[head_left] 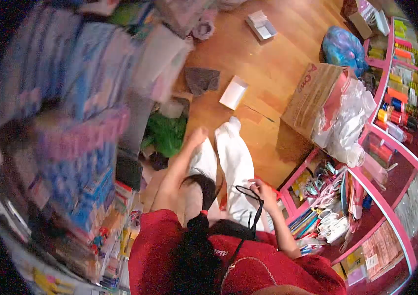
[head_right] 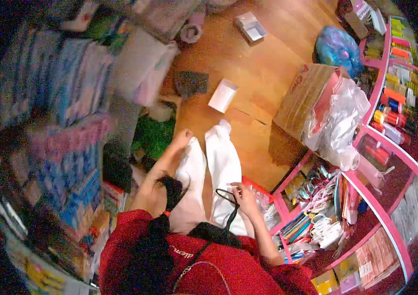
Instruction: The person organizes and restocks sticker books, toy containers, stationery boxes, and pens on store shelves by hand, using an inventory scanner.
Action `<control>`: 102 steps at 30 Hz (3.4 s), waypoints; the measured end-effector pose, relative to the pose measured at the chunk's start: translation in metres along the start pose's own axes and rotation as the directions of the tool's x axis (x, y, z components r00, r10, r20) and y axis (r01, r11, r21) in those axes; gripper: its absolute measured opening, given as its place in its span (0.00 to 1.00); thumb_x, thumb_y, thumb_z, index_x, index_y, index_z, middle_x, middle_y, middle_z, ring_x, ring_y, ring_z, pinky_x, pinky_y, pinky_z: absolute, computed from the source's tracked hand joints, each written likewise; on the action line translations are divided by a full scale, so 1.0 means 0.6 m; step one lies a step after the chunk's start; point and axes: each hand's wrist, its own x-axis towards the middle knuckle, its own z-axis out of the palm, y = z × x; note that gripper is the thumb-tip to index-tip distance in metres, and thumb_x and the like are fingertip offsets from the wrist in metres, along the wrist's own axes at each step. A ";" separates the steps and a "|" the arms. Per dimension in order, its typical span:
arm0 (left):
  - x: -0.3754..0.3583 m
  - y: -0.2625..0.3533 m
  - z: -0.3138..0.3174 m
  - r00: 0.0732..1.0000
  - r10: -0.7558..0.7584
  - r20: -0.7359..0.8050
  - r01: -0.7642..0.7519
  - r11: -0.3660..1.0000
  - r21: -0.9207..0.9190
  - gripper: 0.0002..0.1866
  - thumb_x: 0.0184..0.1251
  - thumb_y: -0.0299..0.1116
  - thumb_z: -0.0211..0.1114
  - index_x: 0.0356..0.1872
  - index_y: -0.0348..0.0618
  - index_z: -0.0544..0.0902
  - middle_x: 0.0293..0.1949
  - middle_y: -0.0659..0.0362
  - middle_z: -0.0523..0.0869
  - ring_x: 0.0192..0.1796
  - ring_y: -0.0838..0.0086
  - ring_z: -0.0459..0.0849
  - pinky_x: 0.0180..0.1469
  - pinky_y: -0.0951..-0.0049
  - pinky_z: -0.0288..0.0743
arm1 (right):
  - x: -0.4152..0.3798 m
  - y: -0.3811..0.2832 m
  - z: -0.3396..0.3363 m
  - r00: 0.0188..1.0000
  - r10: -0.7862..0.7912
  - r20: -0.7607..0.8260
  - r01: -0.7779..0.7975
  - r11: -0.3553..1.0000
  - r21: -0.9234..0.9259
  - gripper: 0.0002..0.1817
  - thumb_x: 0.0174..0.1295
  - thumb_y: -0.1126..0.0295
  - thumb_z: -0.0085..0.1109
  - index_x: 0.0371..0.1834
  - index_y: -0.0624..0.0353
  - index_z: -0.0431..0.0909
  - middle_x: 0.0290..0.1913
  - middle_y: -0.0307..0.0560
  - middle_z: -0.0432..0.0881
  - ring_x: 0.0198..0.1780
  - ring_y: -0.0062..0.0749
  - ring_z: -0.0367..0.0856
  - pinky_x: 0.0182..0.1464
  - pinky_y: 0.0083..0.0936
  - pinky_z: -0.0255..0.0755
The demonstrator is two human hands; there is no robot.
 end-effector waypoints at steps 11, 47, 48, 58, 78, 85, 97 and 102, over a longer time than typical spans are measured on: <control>0.361 -0.052 0.069 0.973 0.044 -0.228 0.032 0.948 0.318 0.15 0.60 0.38 0.58 0.45 0.44 0.83 0.59 0.45 0.72 0.59 0.50 0.71 0.58 0.54 0.68 | 0.146 0.091 0.035 0.921 -0.087 -0.381 0.091 0.996 -0.005 0.05 0.53 0.77 0.52 0.26 0.55 0.77 0.27 0.47 0.77 0.31 0.43 0.76 0.35 0.33 0.70; 0.040 0.186 -0.010 0.974 0.116 -0.194 -0.224 0.623 -0.749 0.13 0.63 0.36 0.61 0.38 0.34 0.79 0.37 0.44 0.81 0.42 0.51 0.80 0.44 0.60 0.72 | 0.106 0.073 0.115 0.899 0.191 -0.393 -0.103 0.967 0.234 0.08 0.56 0.67 0.50 0.28 0.52 0.80 0.23 0.49 0.77 0.26 0.41 0.77 0.29 0.34 0.68; 0.008 0.204 -0.037 0.968 0.146 -0.202 -0.249 0.620 -0.744 0.13 0.63 0.36 0.61 0.38 0.34 0.79 0.37 0.44 0.81 0.42 0.52 0.81 0.44 0.61 0.72 | 0.098 0.061 0.117 0.894 0.216 -0.392 -0.132 0.965 0.228 0.08 0.56 0.67 0.51 0.27 0.50 0.82 0.20 0.48 0.76 0.25 0.39 0.78 0.28 0.33 0.67; -0.328 0.307 -0.203 0.840 0.417 -0.346 -0.534 0.747 -0.396 0.13 0.63 0.36 0.60 0.39 0.33 0.79 0.37 0.43 0.81 0.42 0.52 0.81 0.45 0.63 0.73 | 0.072 -0.044 -0.015 0.848 -0.148 -0.510 0.496 0.560 0.663 0.16 0.70 0.60 0.46 0.54 0.57 0.71 0.30 0.38 0.74 0.29 0.18 0.70 0.30 0.17 0.62; -0.846 0.409 -0.332 0.227 0.383 -0.895 -0.580 0.792 0.192 0.09 0.58 0.39 0.63 0.32 0.44 0.81 0.30 0.55 0.81 0.34 0.59 0.82 0.38 0.65 0.75 | -0.167 -0.373 -0.242 0.412 -0.874 -0.258 0.790 0.201 0.579 0.31 0.61 0.60 0.55 0.66 0.58 0.60 0.59 0.43 0.72 0.57 0.33 0.72 0.58 0.28 0.68; -1.029 0.333 -0.396 -0.257 0.268 -0.928 -0.253 0.908 0.333 0.15 0.41 0.25 0.55 0.34 0.45 0.80 0.38 0.53 0.79 0.42 0.61 0.81 0.48 0.71 0.72 | -0.155 -0.425 -0.272 0.474 -0.801 -0.366 0.599 -0.012 0.801 0.26 0.66 0.55 0.47 0.64 0.57 0.62 0.62 0.45 0.69 0.62 0.36 0.68 0.63 0.34 0.63; -0.982 0.235 -0.585 0.332 0.151 -0.931 0.568 0.756 0.325 0.38 0.44 0.61 0.68 0.56 0.51 0.75 0.61 0.57 0.73 0.47 0.58 0.83 0.44 0.60 0.79 | -0.196 -0.714 -0.131 0.374 -0.887 -0.269 0.637 0.035 0.770 0.30 0.63 0.58 0.56 0.64 0.57 0.55 0.59 0.47 0.65 0.59 0.33 0.65 0.57 0.39 0.65; -0.955 0.183 -0.636 0.500 0.250 -0.829 0.361 0.810 0.462 0.35 0.44 0.59 0.69 0.52 0.50 0.78 0.54 0.55 0.78 0.51 0.58 0.81 0.47 0.57 0.77 | -0.184 -0.767 -0.069 0.377 -0.848 -0.372 0.835 0.137 0.532 0.35 0.62 0.52 0.58 0.62 0.60 0.53 0.53 0.45 0.69 0.53 0.30 0.68 0.55 0.29 0.65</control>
